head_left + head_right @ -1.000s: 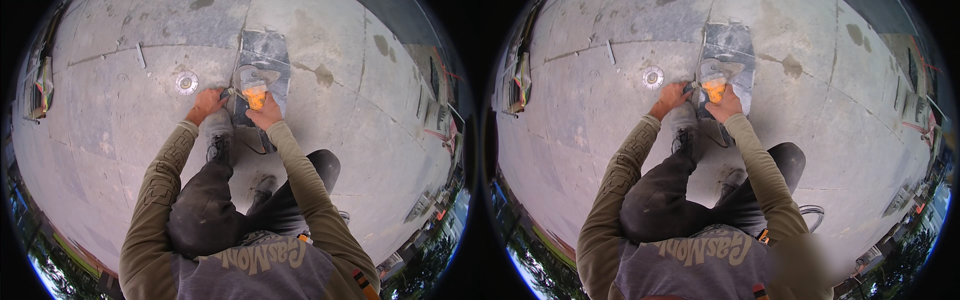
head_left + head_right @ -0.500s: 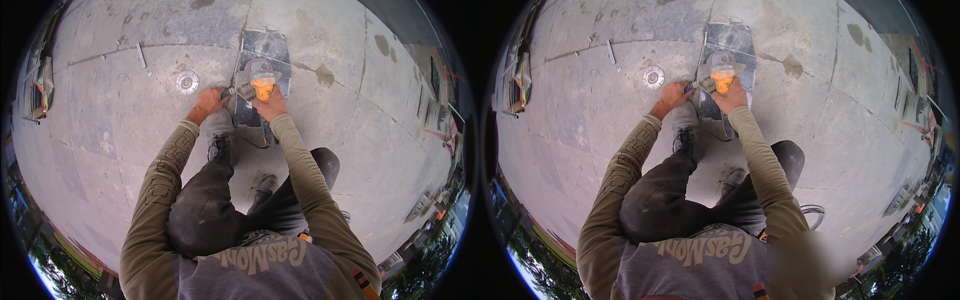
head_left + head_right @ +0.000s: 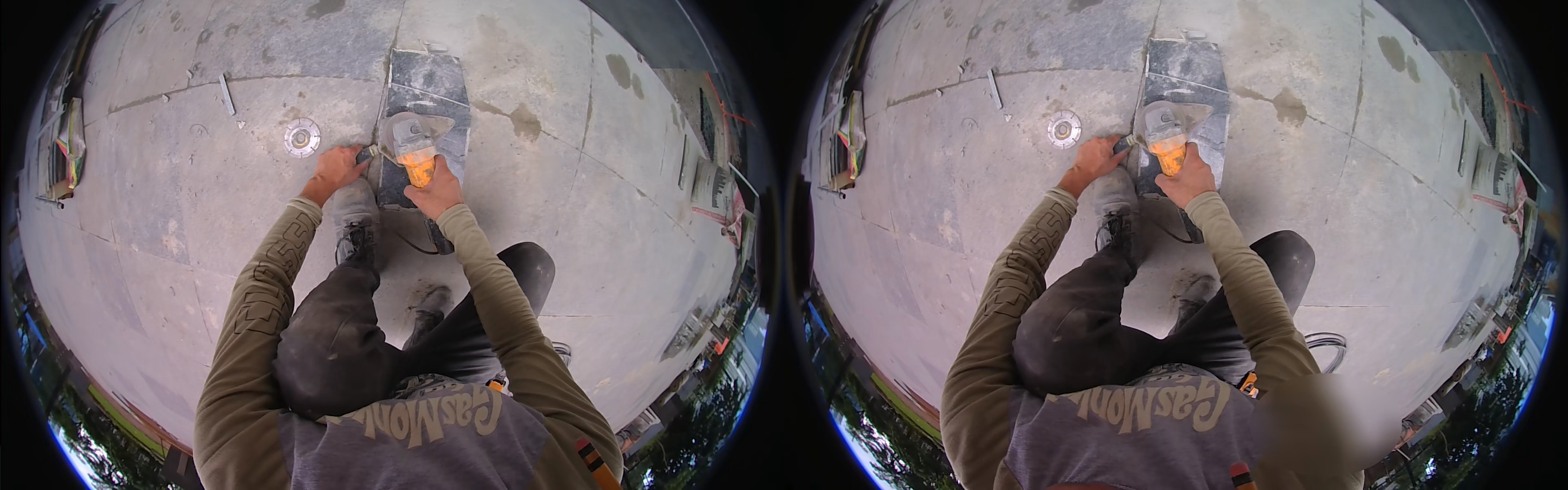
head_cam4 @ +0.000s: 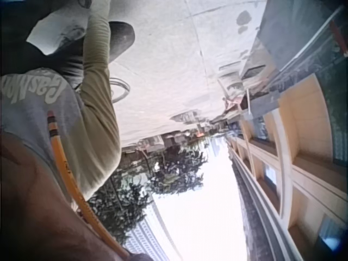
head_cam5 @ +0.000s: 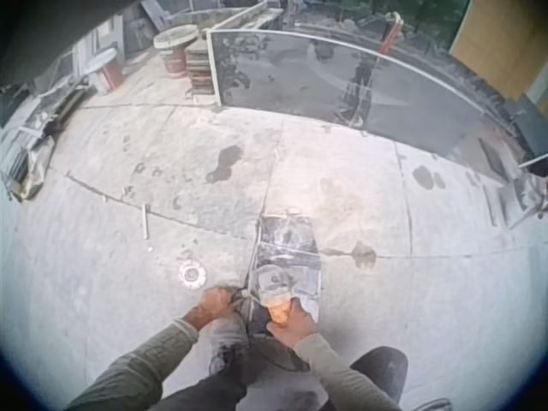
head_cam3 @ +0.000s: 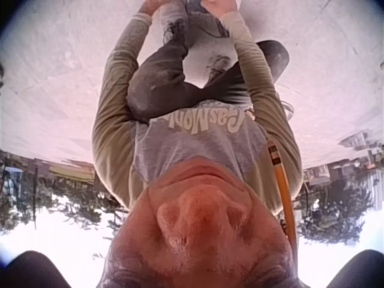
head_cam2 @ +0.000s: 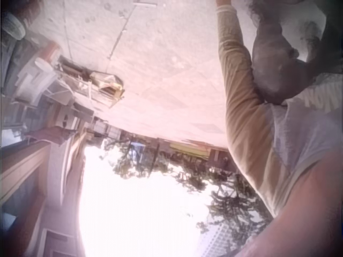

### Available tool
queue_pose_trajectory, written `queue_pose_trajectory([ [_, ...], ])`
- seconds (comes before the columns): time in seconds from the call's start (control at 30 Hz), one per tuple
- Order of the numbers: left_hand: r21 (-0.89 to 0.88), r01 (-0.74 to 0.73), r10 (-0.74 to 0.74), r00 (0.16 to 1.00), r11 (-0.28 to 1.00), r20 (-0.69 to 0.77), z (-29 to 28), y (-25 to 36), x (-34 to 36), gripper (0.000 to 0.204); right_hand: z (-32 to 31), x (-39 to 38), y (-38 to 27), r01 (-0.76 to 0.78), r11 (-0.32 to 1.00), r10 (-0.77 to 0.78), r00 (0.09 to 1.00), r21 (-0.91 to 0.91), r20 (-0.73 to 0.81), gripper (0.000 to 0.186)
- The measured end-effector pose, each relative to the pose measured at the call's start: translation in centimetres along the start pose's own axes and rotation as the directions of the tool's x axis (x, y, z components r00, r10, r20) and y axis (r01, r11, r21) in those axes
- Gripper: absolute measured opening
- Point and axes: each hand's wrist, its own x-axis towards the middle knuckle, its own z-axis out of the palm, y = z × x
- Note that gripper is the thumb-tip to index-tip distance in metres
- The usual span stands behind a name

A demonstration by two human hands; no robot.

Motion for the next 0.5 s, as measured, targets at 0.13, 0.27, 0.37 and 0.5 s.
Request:
queue_pose_trajectory([
  [0.13,-0.032,0.049,-0.045,0.992,0.998,0.119,-0.2,1.5,0.0,0.048,-0.9,1.6,3.1,-0.104,0.99,0.113,0.99,0.098,-0.09,0.068],
  [0.27,-0.003,0.069,-0.068,0.987,0.998,0.146,-2.1,0.6,-0.9,0.049,-2.1,2.6,2.2,-0.03,0.644,0.123,0.99,0.764,-0.065,0.066],
  [0.37,-0.148,0.102,-0.086,0.99,0.984,0.108,-3.0,1.0,-1.8,0.051,-4.0,3.1,0.3,0.025,0.444,0.166,0.98,0.896,-0.109,0.035],
  [0.5,-0.287,0.219,-0.222,0.975,0.933,0.02,-6.5,1.0,-2.2,0.055,-6.9,4.3,-4.1,0.055,0.211,0.253,0.961,0.976,-0.109,0.018],
])
